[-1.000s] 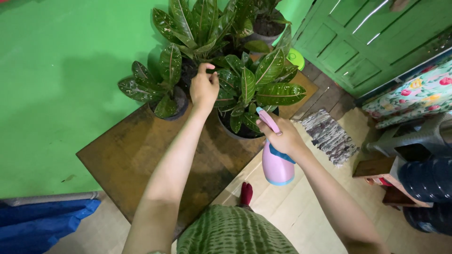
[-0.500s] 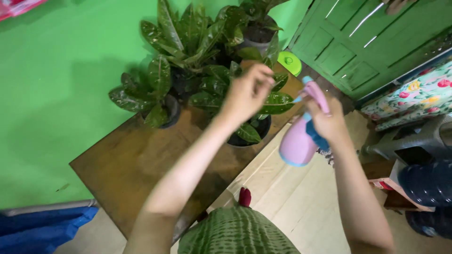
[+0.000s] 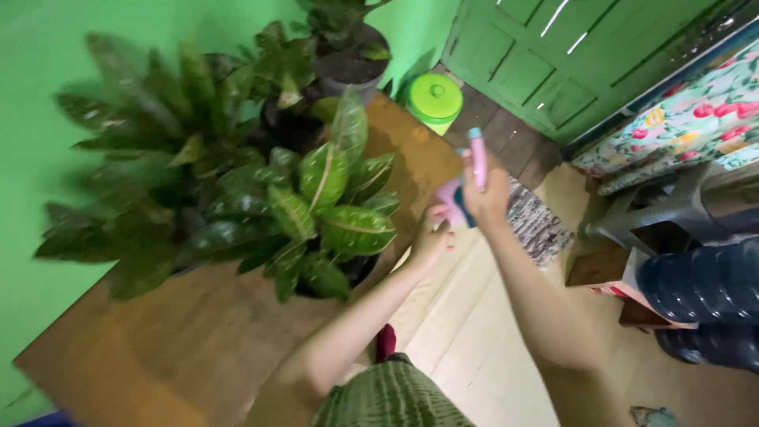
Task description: The person repeatedly sprays the leaves of potted plants with a pink spray bottle and wipes them with a blue cloth. The person handles several potted plants on a wooden table, alternating between spraying and wiping the leaves.
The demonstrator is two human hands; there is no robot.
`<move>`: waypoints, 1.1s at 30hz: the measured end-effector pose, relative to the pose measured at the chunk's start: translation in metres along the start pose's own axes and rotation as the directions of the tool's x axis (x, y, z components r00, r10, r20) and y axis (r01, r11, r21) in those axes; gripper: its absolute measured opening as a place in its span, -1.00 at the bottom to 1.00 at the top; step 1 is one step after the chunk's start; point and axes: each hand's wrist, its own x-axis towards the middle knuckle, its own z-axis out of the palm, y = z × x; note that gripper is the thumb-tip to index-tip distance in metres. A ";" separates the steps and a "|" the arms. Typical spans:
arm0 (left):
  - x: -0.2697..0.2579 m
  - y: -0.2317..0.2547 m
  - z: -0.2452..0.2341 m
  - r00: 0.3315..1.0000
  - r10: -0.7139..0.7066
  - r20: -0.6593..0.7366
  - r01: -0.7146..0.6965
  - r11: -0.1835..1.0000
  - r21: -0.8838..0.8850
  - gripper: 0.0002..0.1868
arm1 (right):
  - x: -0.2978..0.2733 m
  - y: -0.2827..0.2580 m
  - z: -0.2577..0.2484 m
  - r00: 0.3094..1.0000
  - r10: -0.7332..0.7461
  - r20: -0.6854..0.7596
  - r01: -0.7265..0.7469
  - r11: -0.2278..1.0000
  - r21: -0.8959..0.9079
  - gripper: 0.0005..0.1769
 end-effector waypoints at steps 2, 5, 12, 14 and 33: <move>0.011 0.010 0.008 0.998 0.027 -0.052 -0.025 0.999 0.031 -0.62 | 0.018 0.053 0.038 0.999 -0.023 -0.026 0.023 1.000 0.008 -0.54; 0.051 -0.012 0.007 0.987 -0.026 -0.159 0.027 1.000 0.005 -0.55 | 0.046 0.120 0.087 0.995 -0.096 -0.027 0.097 0.995 0.031 -0.60; 0.140 -0.077 -0.025 0.924 -0.287 -0.252 0.201 0.927 -0.316 -0.24 | 0.066 0.167 0.143 0.995 -0.081 0.061 0.074 0.991 0.109 -0.62; 0.136 -0.052 -0.021 0.919 -0.283 -0.274 0.204 0.937 -0.283 -0.18 | 0.069 0.167 0.154 0.997 -0.069 0.042 0.061 0.984 0.168 -0.64; 0.065 -0.028 -0.016 0.988 -0.034 -0.153 0.017 0.994 -0.112 -0.65 | 0.006 0.191 0.072 0.862 -0.016 0.506 -0.236 0.871 0.431 -0.02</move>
